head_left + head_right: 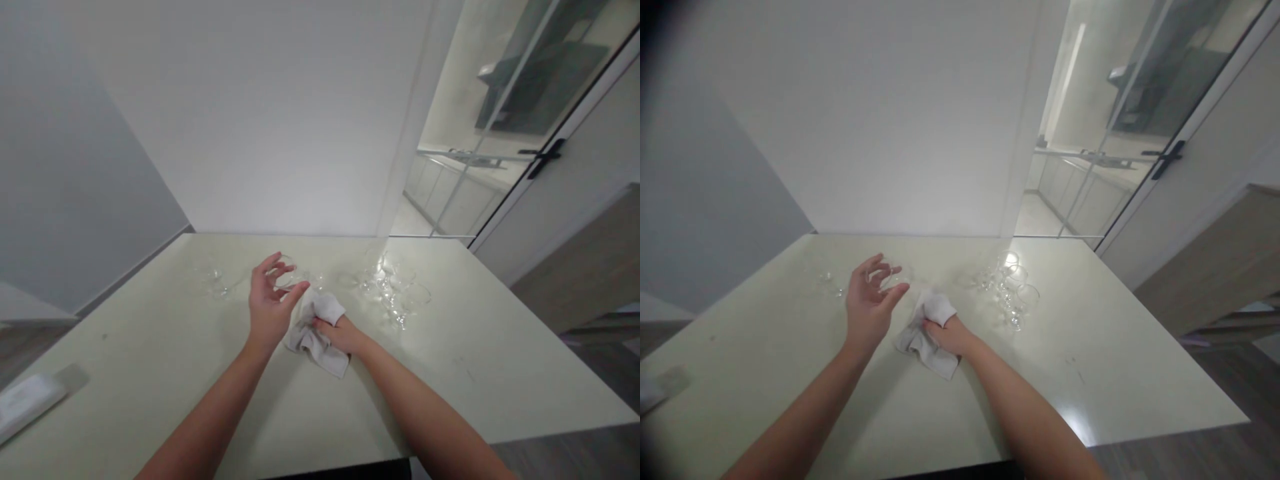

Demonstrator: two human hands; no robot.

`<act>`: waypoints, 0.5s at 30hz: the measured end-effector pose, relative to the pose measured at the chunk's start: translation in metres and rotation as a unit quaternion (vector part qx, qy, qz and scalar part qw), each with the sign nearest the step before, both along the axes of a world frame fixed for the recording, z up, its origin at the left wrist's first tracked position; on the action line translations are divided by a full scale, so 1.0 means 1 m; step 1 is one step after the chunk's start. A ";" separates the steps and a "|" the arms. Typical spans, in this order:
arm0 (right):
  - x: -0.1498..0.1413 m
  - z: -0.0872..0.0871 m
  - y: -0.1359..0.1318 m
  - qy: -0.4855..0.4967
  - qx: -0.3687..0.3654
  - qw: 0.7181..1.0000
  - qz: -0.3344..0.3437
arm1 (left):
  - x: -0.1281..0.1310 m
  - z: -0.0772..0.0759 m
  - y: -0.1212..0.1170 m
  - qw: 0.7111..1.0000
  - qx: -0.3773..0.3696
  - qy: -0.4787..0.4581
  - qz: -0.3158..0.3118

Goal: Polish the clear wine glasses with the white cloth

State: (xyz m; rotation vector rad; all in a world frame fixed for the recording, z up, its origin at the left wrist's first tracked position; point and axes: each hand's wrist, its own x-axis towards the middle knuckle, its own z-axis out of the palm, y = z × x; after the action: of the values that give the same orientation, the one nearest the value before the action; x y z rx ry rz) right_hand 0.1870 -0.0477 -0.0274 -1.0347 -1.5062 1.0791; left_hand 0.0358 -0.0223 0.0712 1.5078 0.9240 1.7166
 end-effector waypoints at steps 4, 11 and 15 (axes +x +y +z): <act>0.000 -0.001 0.003 -0.019 0.046 0.999 0.000 | 0.043 0.017 -0.003 0.979 -0.078 0.108 -0.151; 0.008 -0.010 0.001 -0.143 0.091 0.986 0.002 | 0.112 -0.006 0.018 0.949 -0.063 0.248 -0.185; 0.011 -0.015 0.003 -0.196 0.133 0.971 0.031 | 0.129 -0.017 0.025 0.945 -0.041 0.269 -0.181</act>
State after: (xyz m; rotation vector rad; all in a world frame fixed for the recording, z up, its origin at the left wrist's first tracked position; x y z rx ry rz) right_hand 0.1979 -0.0443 -0.0429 -1.0545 -1.9504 0.7112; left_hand 0.1651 0.0025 0.0544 1.9910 0.8904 1.0067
